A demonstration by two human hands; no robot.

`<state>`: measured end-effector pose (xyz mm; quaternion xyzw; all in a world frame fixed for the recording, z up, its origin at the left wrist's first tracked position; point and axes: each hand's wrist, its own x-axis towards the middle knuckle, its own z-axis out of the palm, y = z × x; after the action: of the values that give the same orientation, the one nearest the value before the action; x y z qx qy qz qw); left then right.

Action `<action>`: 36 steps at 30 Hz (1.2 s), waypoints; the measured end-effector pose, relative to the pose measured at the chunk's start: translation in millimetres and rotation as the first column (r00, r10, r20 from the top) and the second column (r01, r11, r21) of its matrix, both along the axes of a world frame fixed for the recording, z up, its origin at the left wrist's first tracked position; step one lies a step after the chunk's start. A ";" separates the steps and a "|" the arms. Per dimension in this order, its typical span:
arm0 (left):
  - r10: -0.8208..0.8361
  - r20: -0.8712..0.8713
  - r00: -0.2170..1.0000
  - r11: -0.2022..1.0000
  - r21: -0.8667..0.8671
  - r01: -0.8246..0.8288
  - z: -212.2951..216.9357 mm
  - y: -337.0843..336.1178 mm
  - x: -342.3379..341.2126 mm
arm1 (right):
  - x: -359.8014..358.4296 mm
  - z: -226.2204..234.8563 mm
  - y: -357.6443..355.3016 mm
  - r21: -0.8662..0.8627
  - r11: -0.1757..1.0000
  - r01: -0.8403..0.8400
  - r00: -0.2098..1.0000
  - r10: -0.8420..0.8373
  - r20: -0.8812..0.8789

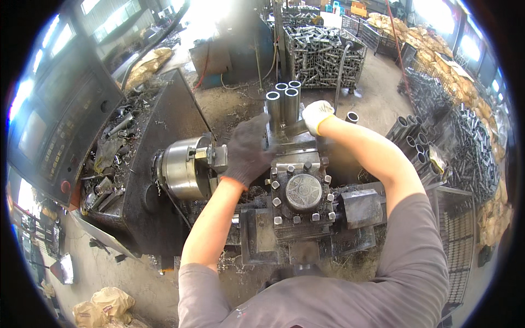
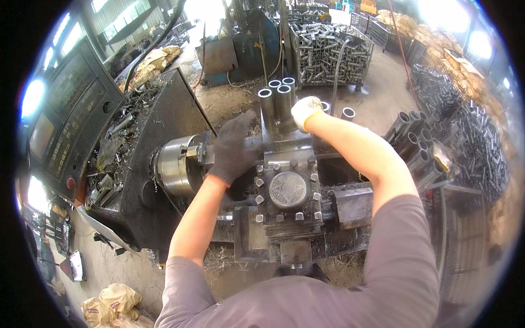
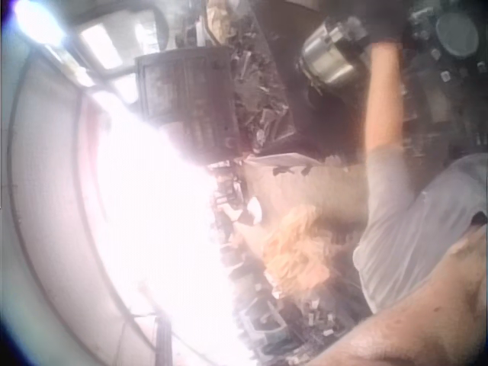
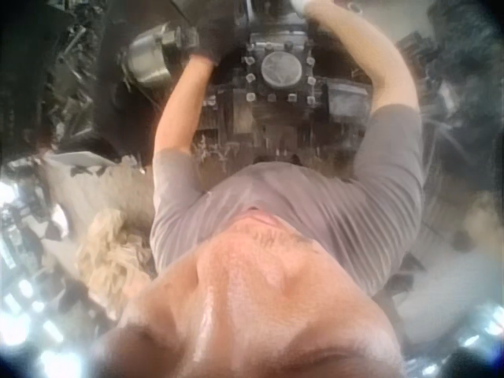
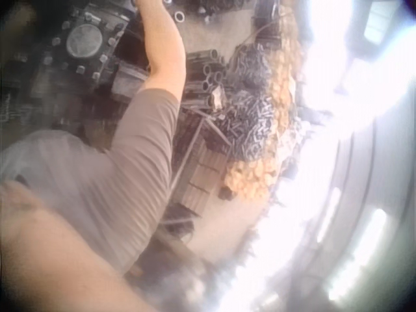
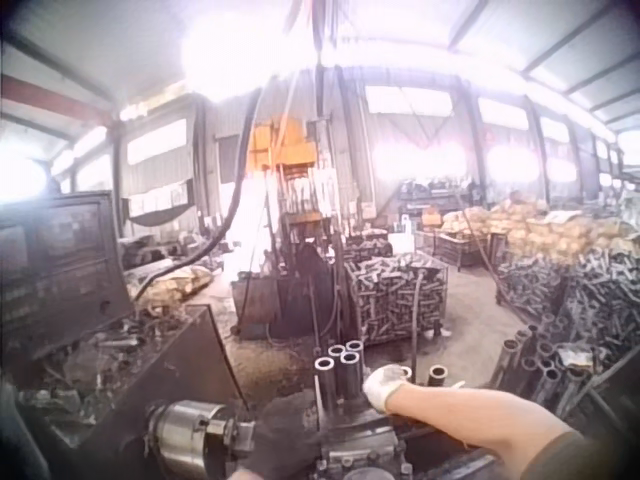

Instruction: The person repeatedly picks up metal tubes from a wire basket, inserts them into a lathe chuck, operates the machine, removes the processed tubes, and places them into a white bucket. The cycle repeats continuously.

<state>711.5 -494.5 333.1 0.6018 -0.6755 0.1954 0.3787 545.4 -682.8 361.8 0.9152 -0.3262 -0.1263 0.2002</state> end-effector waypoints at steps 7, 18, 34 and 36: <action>0.339 0.534 0.774 0.918 -0.006 -0.397 25.9 -19.3 -7.2 | -38.4 42.7 41.1 0.372 0.888 -0.270 0.881 0.073 0.467; 0.416 -0.305 0.857 0.905 0.230 -0.358 -108.0 223.0 14.1 | -16.4 -62.1 21.8 0.478 0.792 -0.381 0.907 0.219 0.359; -0.217 -0.793 -0.569 0.702 0.278 -0.655 -239.4 482.2 111.2 | 36.4 -65.0 35.6 0.703 0.706 0.088 0.996 -0.049 -0.075; -0.158 -0.747 -0.646 0.754 0.331 -0.567 -234.0 485.8 114.0 | 57.4 -50.9 50.3 0.722 0.691 -0.034 0.998 0.057 -0.008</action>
<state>825.5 -8.7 99.2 0.4980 0.2902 -0.1996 0.7924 602.8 -632.5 310.8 0.9261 -0.2248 -0.2528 -0.1673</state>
